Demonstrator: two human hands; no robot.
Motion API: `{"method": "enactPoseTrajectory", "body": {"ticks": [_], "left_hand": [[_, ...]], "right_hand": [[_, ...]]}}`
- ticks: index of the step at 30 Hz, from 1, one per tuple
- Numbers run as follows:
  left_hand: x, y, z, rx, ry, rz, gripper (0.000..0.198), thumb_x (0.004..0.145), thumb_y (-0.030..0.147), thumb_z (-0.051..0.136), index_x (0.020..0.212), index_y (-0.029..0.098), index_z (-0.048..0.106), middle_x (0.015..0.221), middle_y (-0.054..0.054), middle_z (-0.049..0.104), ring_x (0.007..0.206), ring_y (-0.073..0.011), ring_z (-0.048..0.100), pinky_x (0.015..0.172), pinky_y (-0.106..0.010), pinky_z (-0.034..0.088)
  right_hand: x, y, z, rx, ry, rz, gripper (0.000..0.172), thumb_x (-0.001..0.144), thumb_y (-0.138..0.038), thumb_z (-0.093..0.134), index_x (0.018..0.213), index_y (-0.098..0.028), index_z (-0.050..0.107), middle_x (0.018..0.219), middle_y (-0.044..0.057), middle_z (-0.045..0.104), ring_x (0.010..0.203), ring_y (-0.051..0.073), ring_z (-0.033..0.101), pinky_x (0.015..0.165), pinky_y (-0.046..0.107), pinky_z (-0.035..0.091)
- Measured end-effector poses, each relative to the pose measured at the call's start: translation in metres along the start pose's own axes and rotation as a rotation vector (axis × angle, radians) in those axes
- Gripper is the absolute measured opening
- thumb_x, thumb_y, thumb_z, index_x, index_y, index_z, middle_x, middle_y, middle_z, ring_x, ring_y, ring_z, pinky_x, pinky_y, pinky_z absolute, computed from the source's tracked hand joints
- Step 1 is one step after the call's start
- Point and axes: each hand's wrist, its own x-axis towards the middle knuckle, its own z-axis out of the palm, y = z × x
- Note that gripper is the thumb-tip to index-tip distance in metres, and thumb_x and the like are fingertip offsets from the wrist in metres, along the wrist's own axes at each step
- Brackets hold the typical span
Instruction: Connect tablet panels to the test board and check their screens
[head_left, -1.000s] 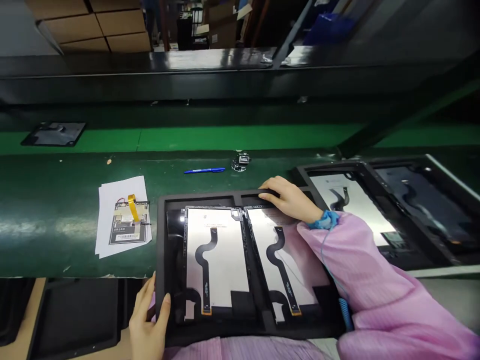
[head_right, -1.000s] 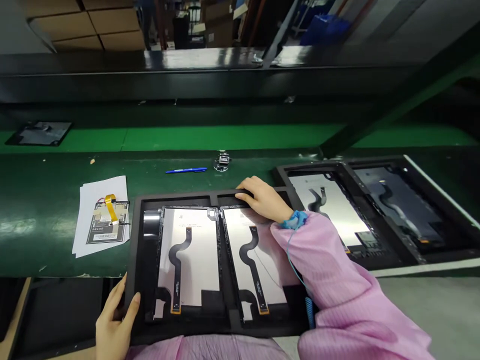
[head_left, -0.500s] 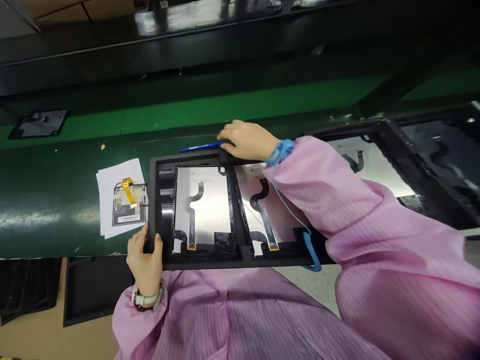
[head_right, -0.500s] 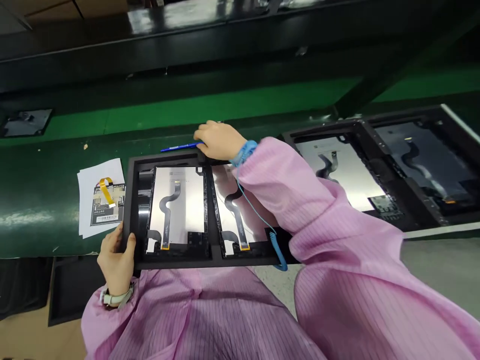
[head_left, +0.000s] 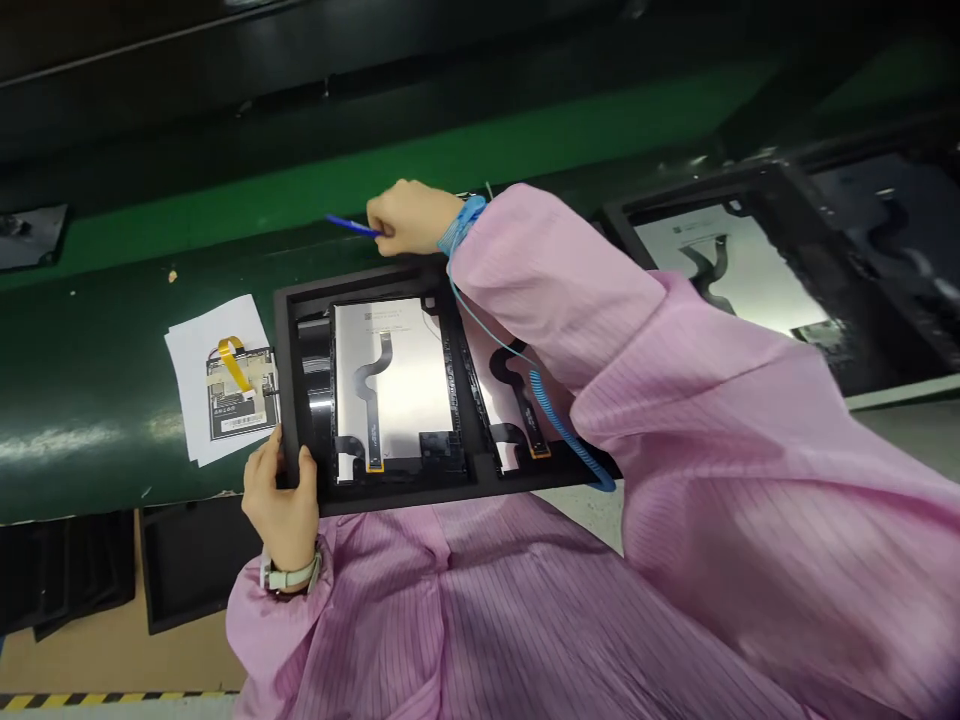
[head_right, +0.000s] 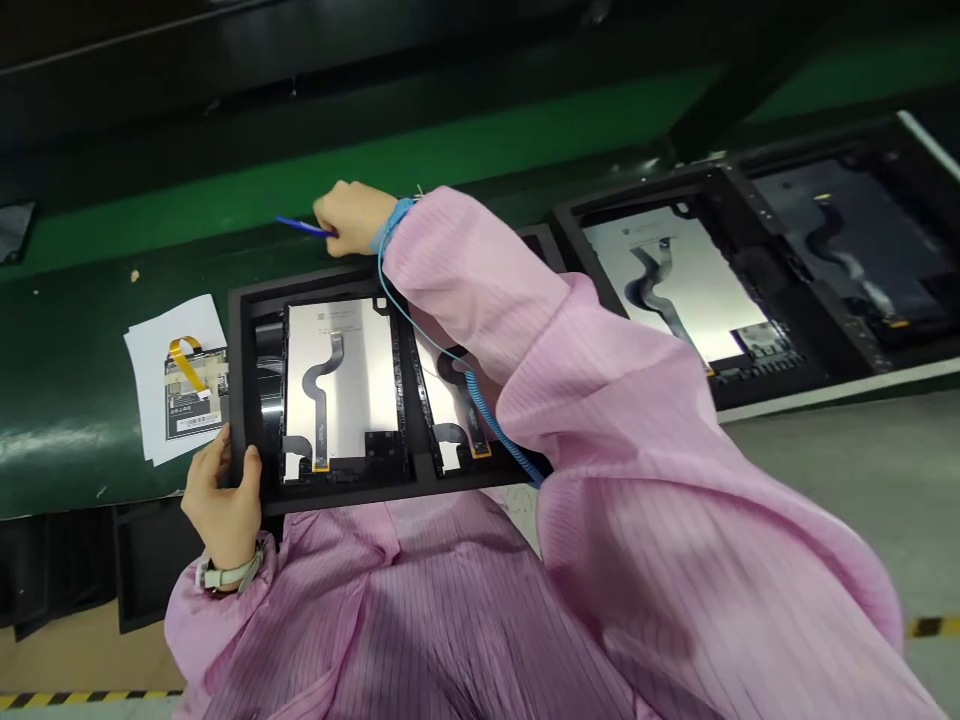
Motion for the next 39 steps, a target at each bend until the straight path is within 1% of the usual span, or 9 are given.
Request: {"method": "enactPoseTrajectory", "body": {"ticks": [5,9,12,15,22,26,30,34,39], "left_hand": [[0.001,0.025,-0.019,-0.116,0.118,0.182,0.034,0.099,0.026,0.061,0.131,0.017,0.068,0.114,-0.013,0.073,0.111,-0.0251,0.067,0.099,-0.040,0.051],[-0.001,0.068,-0.026,-0.446,-0.355,0.372,0.049,0.103,0.048,0.050,0.142,0.018,0.055,0.124,-0.014,0.070,0.115,-0.0257,0.068,0.099,-0.040,0.053],[-0.004,0.100,-0.018,-0.502,-0.618,0.546,0.040,0.107,0.049,0.041,0.120,0.016,0.060,0.097,-0.009,0.074,0.086,-0.0190,0.073,0.076,-0.029,0.056],[-0.011,0.115,-0.009,-0.545,-0.736,0.581,0.039,0.110,0.041,0.030,0.087,0.020,0.056,0.069,-0.002,0.065,0.059,-0.0150,0.062,0.058,-0.027,0.047],[-0.016,0.099,-0.019,-0.822,-1.186,0.412,0.047,0.110,0.046,0.022,0.081,0.021,0.050,0.070,-0.003,0.061,0.061,-0.0153,0.057,0.059,-0.028,0.044],[-0.010,0.079,-0.043,-0.884,-1.367,0.111,0.050,0.107,0.054,0.029,0.072,0.023,0.045,0.059,0.001,0.046,0.051,-0.0132,0.043,0.050,-0.029,0.037],[-0.011,0.049,-0.053,-0.804,-0.952,-0.345,0.050,0.105,0.052,0.041,0.066,0.022,0.046,0.054,0.004,0.034,0.046,-0.0114,0.032,0.043,-0.028,0.030],[-0.016,0.039,-0.032,-0.441,-0.479,-0.159,0.037,0.105,0.046,0.044,0.104,0.018,0.068,0.069,-0.001,0.058,0.058,-0.0130,0.053,0.057,-0.026,0.046],[-0.017,0.047,-0.006,-0.158,-0.301,0.073,0.037,0.107,0.032,0.041,0.133,0.015,0.061,0.112,-0.011,0.076,0.088,-0.0180,0.074,0.078,-0.028,0.057]], "right_hand": [[-0.095,-0.042,-0.051,0.481,0.260,-0.097,0.027,0.080,-0.004,0.057,0.089,-0.023,0.040,0.080,-0.005,0.053,0.063,0.010,0.059,0.058,0.025,0.054],[-0.199,-0.082,-0.043,0.935,0.097,-0.166,0.020,0.086,-0.012,0.067,0.088,-0.021,0.049,0.085,-0.002,0.060,0.071,0.009,0.062,0.061,0.021,0.054],[-0.249,-0.099,-0.007,1.031,0.157,-0.048,0.021,0.089,-0.018,0.067,0.081,-0.021,0.048,0.080,-0.001,0.062,0.068,0.009,0.059,0.058,0.021,0.049],[-0.267,-0.107,0.029,1.103,0.172,0.007,0.027,0.096,-0.028,0.057,0.073,-0.021,0.045,0.069,-0.003,0.054,0.060,0.009,0.049,0.054,0.023,0.042],[-0.278,-0.114,0.054,1.222,-0.161,0.130,0.041,0.102,-0.047,0.048,0.071,-0.022,0.043,0.059,-0.006,0.039,0.053,0.009,0.036,0.048,0.026,0.029],[-0.296,-0.096,0.039,1.221,0.217,0.298,0.038,0.097,-0.048,0.058,0.068,-0.026,0.048,0.049,-0.006,0.033,0.040,0.012,0.033,0.042,0.031,0.031],[-0.296,-0.086,0.031,1.245,0.508,0.350,0.031,0.098,-0.047,0.054,0.072,-0.031,0.053,0.048,-0.004,0.037,0.033,0.014,0.034,0.037,0.034,0.032],[-0.263,-0.109,0.059,1.071,0.309,0.328,0.003,0.089,-0.026,0.067,0.092,-0.027,0.066,0.080,0.003,0.066,0.067,0.017,0.065,0.055,0.030,0.050],[-0.242,-0.134,0.093,0.983,0.272,0.313,0.008,0.085,-0.017,0.057,0.086,-0.025,0.057,0.072,-0.002,0.061,0.059,0.013,0.057,0.055,0.026,0.046]]}}
